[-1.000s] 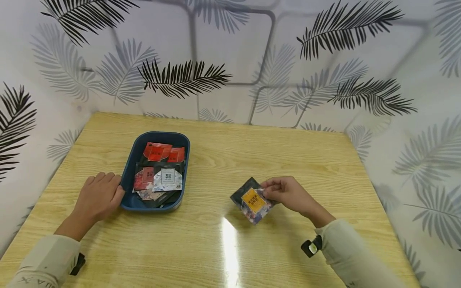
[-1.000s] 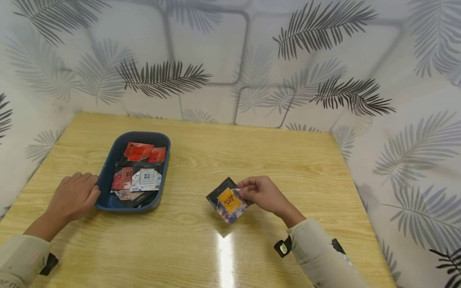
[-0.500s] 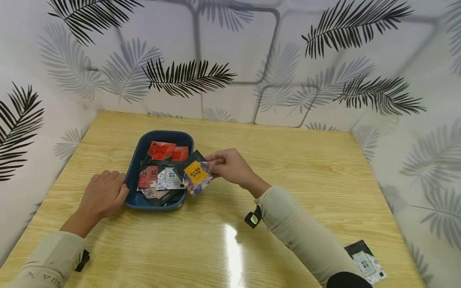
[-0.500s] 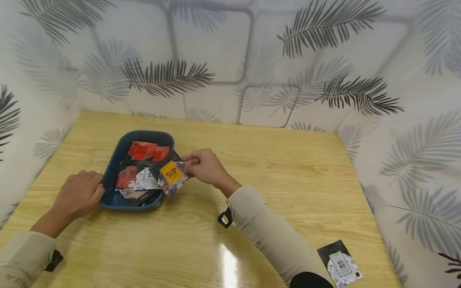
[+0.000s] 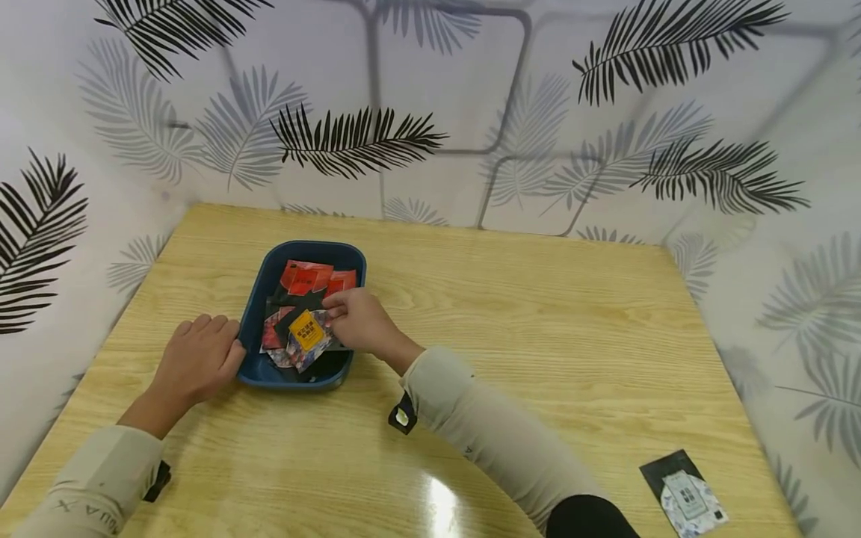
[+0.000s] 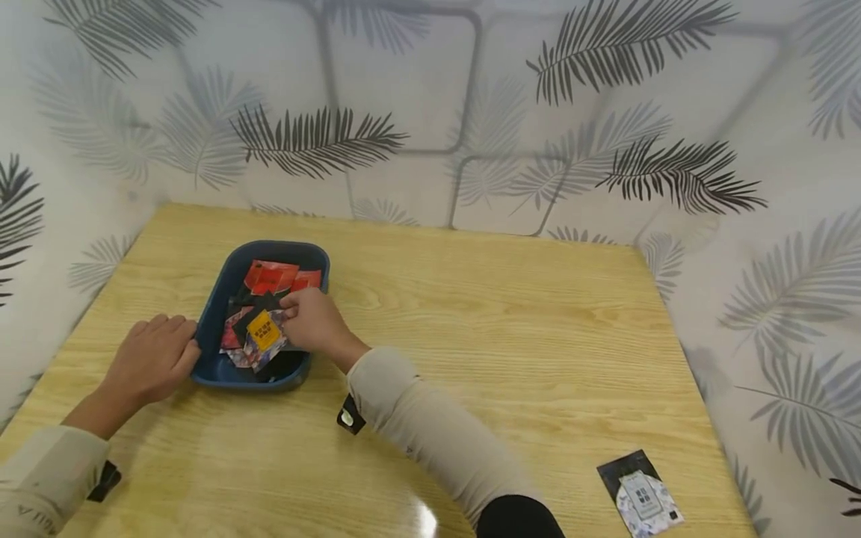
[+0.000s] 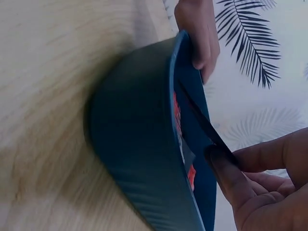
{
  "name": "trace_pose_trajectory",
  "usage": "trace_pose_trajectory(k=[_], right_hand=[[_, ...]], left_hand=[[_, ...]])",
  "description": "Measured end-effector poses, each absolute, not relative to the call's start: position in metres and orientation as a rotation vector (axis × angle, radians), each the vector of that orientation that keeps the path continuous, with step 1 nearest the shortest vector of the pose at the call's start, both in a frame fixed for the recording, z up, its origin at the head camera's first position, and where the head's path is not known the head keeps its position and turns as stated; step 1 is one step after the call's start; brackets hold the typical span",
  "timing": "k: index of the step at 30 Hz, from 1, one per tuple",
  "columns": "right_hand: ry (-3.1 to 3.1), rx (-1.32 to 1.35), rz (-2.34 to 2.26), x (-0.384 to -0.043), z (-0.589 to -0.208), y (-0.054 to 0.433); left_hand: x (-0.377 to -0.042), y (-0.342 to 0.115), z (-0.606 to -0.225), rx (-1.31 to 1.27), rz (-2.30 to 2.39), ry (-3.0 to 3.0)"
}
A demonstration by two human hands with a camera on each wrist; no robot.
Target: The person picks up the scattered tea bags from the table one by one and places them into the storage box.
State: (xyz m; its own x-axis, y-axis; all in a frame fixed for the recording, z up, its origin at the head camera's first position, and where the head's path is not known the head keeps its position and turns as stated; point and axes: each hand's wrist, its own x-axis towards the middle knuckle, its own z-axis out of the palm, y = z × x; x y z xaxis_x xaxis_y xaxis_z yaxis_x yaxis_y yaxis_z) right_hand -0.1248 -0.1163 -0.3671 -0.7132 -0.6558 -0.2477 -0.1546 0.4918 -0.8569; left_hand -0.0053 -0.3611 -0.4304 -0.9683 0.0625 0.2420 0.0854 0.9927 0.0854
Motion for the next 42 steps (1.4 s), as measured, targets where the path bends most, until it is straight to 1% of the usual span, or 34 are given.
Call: trace_pose_trajectory(k=[4,8,11,15,21,26,30,35,42], right_hand=[[2.163,-0.71,-1.152,-0.119,-0.371,-0.123],[2.06,-0.809,-1.137,-0.116,-0.372,-0.121],[2.052,-0.892,-1.109,-0.118,-0.369,-0.113],[2.129,-0.96,-1.126,-0.127,-0.365,-0.089],[2.29,-0.997,-1.154,-0.145,-0.359,-0.03],[2.389,-0.92,-1.144,-0.156,-0.356,0.023],[2.468,-0.865,-1.091,-0.159,-0.355,0.068],[2.573,-0.792,-0.941,-0.152,-0.356,0.136],[2.611,-0.612,-0.681,-0.128,-0.36,0.231]], left_hand=[[-0.006,-0.361,-0.431,-0.116,-0.134,-2.882],[-0.008,-0.361,-0.431,-0.128,-0.132,-2.873],[-0.009,-0.361,-0.431,-0.13,-0.131,-2.876],[-0.01,-0.361,-0.43,-0.13,-0.133,-2.878],[-0.009,-0.361,-0.427,-0.127,-0.134,-2.885],[-0.006,-0.362,-0.428,-0.114,-0.13,-2.892],[-0.004,-0.361,-0.43,-0.103,-0.14,-2.897],[-0.004,-0.36,-0.432,-0.11,-0.139,-2.894],[-0.007,-0.362,-0.432,-0.122,-0.131,-2.899]])
